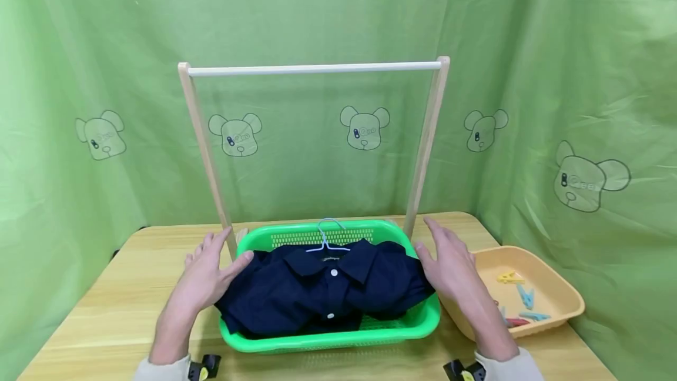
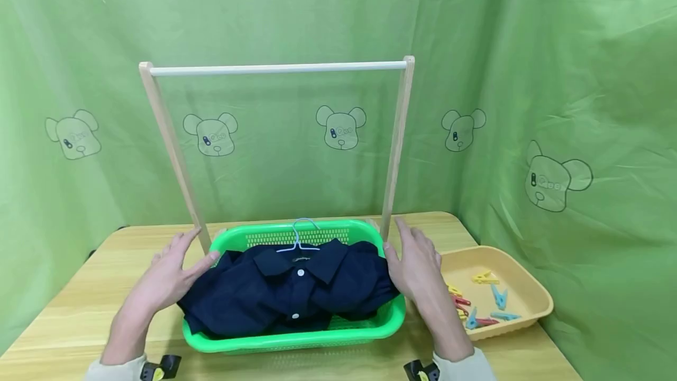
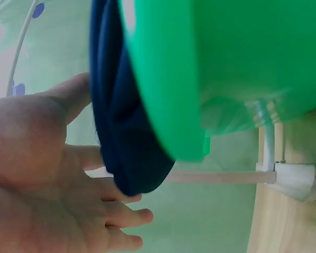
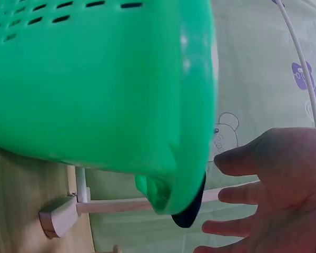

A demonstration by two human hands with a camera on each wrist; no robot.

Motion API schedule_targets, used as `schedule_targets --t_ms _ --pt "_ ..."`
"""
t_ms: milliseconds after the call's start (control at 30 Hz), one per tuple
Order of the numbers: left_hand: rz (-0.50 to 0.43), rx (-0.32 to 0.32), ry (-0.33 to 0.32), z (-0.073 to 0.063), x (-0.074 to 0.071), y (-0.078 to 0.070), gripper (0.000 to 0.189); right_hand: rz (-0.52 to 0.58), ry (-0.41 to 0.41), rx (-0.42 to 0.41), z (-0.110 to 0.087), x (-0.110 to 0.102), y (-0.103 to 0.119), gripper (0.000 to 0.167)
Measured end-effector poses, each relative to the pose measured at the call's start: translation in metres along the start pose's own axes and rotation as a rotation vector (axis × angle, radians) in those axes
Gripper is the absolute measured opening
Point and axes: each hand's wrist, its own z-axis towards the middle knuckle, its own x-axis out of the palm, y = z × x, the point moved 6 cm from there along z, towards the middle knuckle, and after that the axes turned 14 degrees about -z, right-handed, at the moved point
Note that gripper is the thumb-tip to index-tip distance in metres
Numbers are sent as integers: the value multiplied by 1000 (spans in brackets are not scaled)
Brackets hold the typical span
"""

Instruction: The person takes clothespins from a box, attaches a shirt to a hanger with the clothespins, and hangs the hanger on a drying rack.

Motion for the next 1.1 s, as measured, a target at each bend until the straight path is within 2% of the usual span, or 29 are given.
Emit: schedule_targets --t_ms 267,500,700,833,1100 --pt "57 0 47 0 20 -4 78 -67 26 -27 -2 11 9 57" --pt "96 -16 115 2 32 -6 54 -64 120 -62 -3 22 16 54" --pt "102 -5 143 1 34 -5 44 -67 135 -106 -5 24 20 46" --pt "103 11 148 1 35 -5 39 -69 157 -99 -5 26 19 46" --pt "108 79 117 2 35 -9 14 -82 183 -76 -7 24 16 44"
